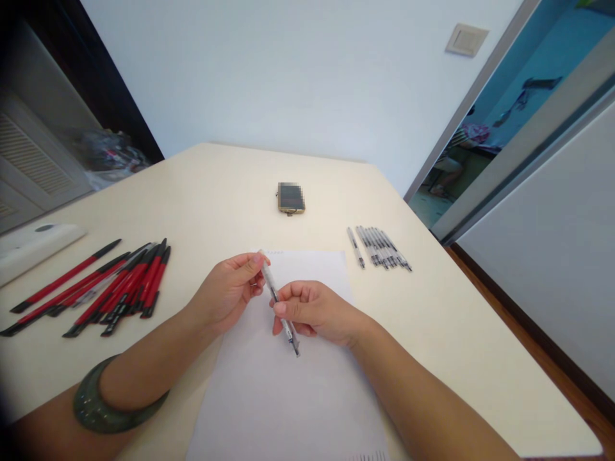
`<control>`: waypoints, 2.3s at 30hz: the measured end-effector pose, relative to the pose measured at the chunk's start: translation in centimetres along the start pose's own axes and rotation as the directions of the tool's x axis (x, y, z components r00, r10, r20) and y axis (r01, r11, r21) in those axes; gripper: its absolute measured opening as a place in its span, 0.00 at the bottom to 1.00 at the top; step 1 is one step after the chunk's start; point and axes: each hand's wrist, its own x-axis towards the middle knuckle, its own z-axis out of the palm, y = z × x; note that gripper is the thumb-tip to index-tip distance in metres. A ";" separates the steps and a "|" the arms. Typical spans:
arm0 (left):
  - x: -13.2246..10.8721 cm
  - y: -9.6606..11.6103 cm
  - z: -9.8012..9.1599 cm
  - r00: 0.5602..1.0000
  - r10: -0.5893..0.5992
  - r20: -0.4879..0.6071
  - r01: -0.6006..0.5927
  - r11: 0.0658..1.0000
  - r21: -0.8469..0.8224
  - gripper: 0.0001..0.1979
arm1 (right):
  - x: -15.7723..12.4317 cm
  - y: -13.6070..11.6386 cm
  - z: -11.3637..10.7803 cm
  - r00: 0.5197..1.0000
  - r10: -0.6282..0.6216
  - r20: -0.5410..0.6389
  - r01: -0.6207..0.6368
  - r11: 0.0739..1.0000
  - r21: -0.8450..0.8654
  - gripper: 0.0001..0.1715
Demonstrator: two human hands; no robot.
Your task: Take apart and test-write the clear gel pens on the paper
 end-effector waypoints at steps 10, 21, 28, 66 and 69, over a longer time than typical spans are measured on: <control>0.1 0.2 0.0 1.000 0.002 -0.021 -0.002 1.000 -0.015 0.13 | 0.0 0.0 0.0 1.000 -0.001 -0.012 0.001 1.000 -0.010 0.09; 0.0 0.2 0.1 1.000 -0.004 -0.005 0.004 1.000 -0.010 0.12 | -0.1 -0.3 0.3 1.000 0.020 0.017 -0.020 1.000 0.009 0.15; -0.2 0.3 0.1 0.999 0.012 0.047 -0.010 0.999 -0.030 0.12 | 0.0 -0.2 0.1 1.000 -0.012 -0.022 0.012 1.000 -0.019 0.12; 0.1 0.3 -0.1 0.999 0.032 0.037 -0.033 0.999 0.038 0.12 | 0.0 -0.3 -0.1 0.988 -0.037 -0.153 0.008 0.983 -0.185 0.13; -0.1 0.3 0.0 0.997 0.031 0.072 -0.035 0.998 0.051 0.11 | 0.1 -0.3 -0.1 0.986 -0.048 -0.159 0.016 0.981 -0.195 0.12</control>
